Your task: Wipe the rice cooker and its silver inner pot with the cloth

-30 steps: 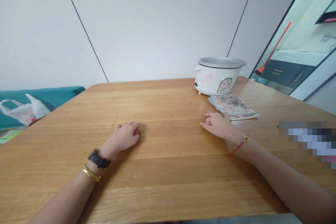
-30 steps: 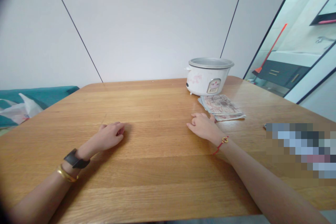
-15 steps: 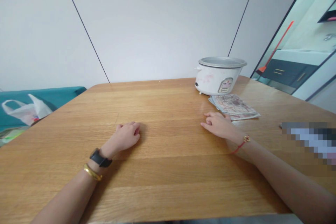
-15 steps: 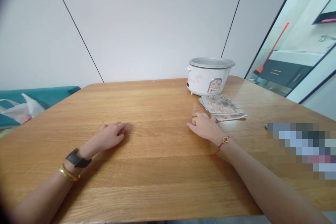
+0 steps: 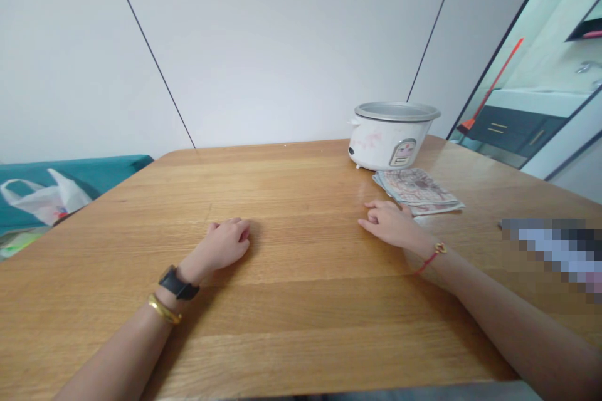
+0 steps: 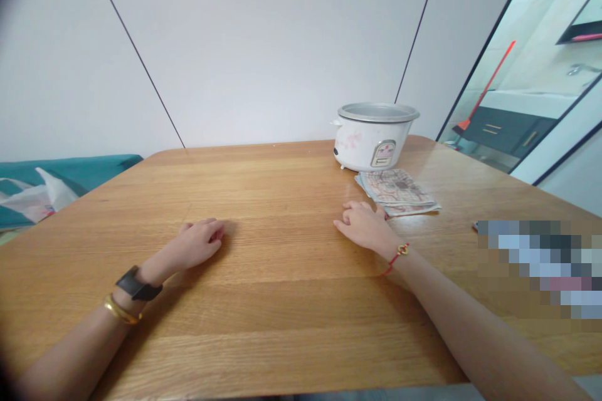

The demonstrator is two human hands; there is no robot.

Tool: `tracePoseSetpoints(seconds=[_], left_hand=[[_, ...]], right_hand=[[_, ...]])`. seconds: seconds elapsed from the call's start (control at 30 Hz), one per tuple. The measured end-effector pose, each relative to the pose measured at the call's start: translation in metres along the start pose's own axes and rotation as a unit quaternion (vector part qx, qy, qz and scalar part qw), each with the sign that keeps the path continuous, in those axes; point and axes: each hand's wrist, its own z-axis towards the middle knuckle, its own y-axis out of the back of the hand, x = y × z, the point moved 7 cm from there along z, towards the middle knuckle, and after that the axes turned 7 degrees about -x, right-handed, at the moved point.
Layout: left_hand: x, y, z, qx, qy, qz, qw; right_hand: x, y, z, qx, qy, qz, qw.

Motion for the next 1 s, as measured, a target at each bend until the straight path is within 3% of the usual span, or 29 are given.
tracePoseSetpoints(seconds=[1.0], left_hand=[[-0.0001,-0.0012,0.0011,-0.001,-0.009,-0.004,1.0]], right_hand=[[-0.0026,-0.0041,0.0014,-0.003,-0.003,0.0,1.0]])
